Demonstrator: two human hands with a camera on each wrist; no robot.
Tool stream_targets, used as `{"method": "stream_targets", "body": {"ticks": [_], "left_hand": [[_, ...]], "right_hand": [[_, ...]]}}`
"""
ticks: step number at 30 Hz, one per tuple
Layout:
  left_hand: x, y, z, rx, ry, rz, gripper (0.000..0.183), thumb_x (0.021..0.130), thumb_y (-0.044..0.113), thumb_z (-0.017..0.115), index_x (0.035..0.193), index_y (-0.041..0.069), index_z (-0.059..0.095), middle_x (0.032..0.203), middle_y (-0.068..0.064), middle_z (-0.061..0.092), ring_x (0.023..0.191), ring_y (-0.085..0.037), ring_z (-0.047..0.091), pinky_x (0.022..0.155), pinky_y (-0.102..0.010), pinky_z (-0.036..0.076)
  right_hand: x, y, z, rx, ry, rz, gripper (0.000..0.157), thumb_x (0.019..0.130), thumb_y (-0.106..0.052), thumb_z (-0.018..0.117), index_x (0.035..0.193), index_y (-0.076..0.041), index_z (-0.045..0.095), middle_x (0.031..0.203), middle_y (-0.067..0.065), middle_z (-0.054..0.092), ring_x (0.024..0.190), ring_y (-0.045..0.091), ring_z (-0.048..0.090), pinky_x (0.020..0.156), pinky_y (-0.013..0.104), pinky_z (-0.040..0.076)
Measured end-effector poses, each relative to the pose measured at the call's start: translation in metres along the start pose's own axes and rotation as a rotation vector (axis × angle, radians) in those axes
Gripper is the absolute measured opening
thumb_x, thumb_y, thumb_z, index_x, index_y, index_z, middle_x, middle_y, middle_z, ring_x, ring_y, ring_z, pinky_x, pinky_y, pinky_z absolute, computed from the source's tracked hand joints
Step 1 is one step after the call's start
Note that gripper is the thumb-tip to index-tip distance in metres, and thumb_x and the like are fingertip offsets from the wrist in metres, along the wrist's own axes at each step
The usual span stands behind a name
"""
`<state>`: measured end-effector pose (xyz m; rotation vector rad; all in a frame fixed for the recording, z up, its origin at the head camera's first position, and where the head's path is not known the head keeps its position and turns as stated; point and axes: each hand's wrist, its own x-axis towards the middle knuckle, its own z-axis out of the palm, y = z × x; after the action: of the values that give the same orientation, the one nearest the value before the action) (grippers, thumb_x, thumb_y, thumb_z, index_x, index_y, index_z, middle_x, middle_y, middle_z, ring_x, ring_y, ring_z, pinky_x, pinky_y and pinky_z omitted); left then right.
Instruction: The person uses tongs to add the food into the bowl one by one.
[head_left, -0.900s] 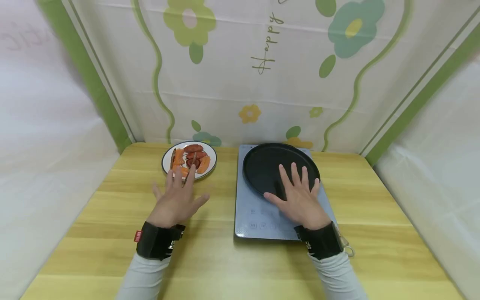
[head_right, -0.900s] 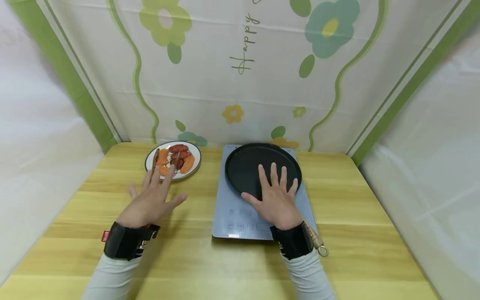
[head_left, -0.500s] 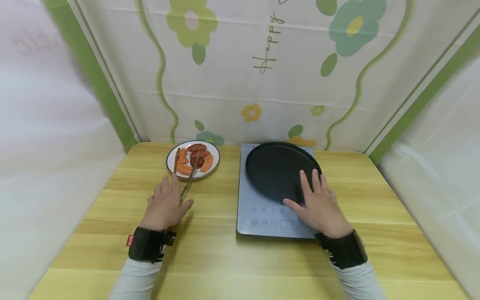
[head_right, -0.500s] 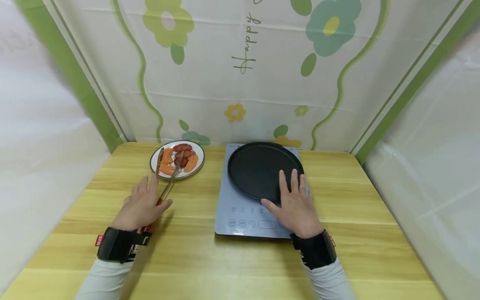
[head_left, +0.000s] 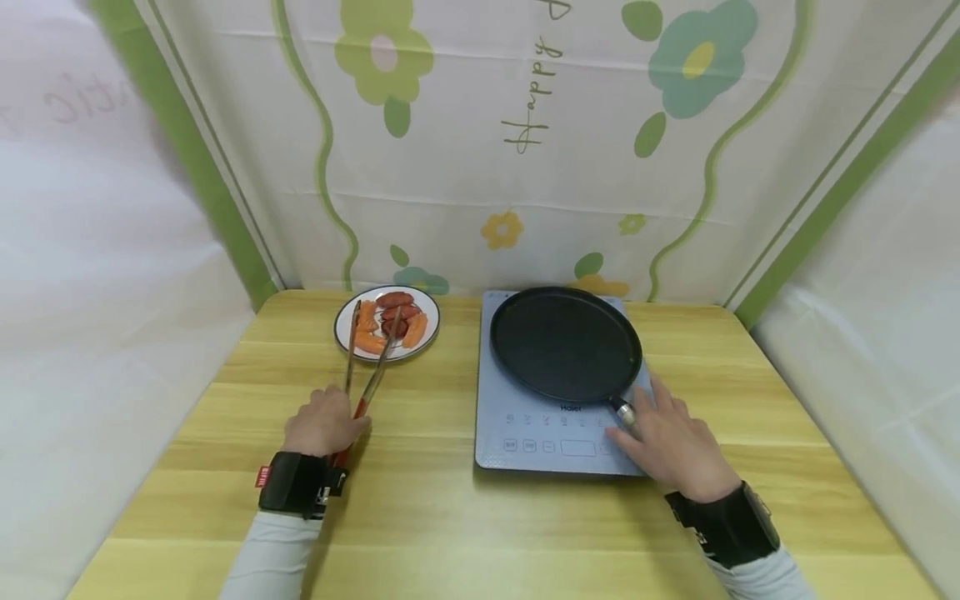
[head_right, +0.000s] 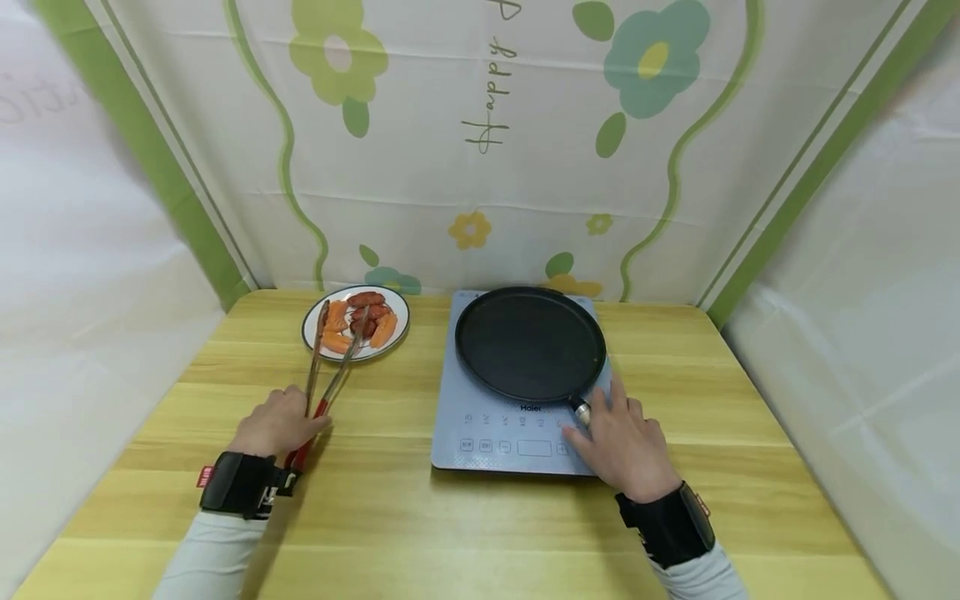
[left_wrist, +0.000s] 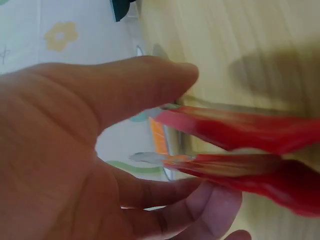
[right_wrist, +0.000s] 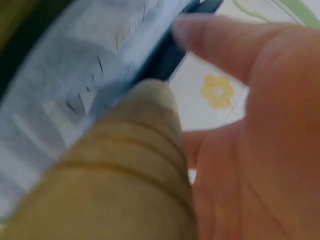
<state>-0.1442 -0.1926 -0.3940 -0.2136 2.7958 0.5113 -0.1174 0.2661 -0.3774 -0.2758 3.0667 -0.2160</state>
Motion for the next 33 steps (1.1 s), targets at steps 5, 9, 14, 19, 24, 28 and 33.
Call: {"method": "stream_targets", "body": {"ticks": [5,9,14,19,24,28,33], "left_hand": [[0.002,-0.008,0.005,-0.024,-0.043,0.001,0.042,0.102,0.032,0.068,0.113,-0.007,0.056,0.091,-0.016,0.054,0.077,-0.031,0.056,0.064,-0.040,0.044],[0.002,-0.010,0.006,-0.030,-0.041,0.020,0.039,0.102,0.030,0.067,0.111,-0.006,0.057,0.088,-0.014,0.055,0.076,-0.030,0.057,0.063,-0.040,0.044],[0.001,-0.011,0.005,-0.019,-0.033,0.044,0.034,0.101,0.027,0.065,0.108,-0.005,0.056,0.086,-0.013,0.055,0.075,-0.031,0.057,0.063,-0.041,0.044],[0.001,-0.012,0.005,-0.031,-0.043,0.036,0.032,0.102,0.025,0.063,0.108,-0.005,0.055,0.087,-0.014,0.055,0.075,-0.031,0.057,0.063,-0.041,0.044],[0.001,-0.016,0.005,-0.045,-0.023,0.028,0.034,0.102,0.024,0.061,0.112,-0.007,0.053,0.089,-0.015,0.055,0.075,-0.031,0.057,0.063,-0.041,0.044],[-0.001,-0.019,0.006,-0.054,-0.002,0.035,0.032,0.104,0.022,0.058,0.113,-0.008,0.050,0.086,-0.015,0.056,0.072,-0.030,0.057,0.060,-0.040,0.044],[-0.002,-0.023,0.005,-0.063,0.005,0.046,0.029,0.106,0.018,0.051,0.115,-0.009,0.045,0.084,-0.016,0.056,0.069,-0.030,0.057,0.059,-0.040,0.045]], "right_hand": [[-0.005,0.002,0.001,-0.019,-0.018,0.005,0.052,0.100,-0.043,0.069,0.125,0.002,0.058,0.120,0.032,0.051,0.097,0.042,0.056,0.057,0.047,0.051],[-0.009,0.000,0.003,-0.025,0.041,-0.006,0.038,0.100,-0.034,0.070,0.113,0.000,0.059,0.097,0.021,0.045,0.083,0.033,0.049,0.048,0.037,0.042],[-0.015,-0.002,0.008,-0.026,0.160,-0.021,0.028,0.098,-0.021,0.072,0.099,0.000,0.054,0.082,0.016,0.042,0.065,0.025,0.047,0.041,0.032,0.038],[-0.015,-0.001,0.010,0.010,0.128,-0.037,0.028,0.100,-0.015,0.071,0.096,0.001,0.048,0.076,0.012,0.044,0.056,0.020,0.047,0.042,0.030,0.037],[-0.010,-0.003,0.005,0.068,-0.038,0.017,0.022,0.105,-0.014,0.062,0.104,0.003,0.047,0.080,0.011,0.047,0.062,0.021,0.049,0.049,0.032,0.039],[-0.005,-0.003,0.003,0.074,-0.119,0.045,0.021,0.107,-0.015,0.058,0.108,0.003,0.048,0.083,0.011,0.050,0.066,0.022,0.051,0.053,0.034,0.041],[-0.004,0.000,0.002,0.069,-0.116,0.019,0.019,0.106,-0.015,0.060,0.106,0.001,0.049,0.081,0.009,0.051,0.066,0.021,0.050,0.052,0.033,0.041]]}}
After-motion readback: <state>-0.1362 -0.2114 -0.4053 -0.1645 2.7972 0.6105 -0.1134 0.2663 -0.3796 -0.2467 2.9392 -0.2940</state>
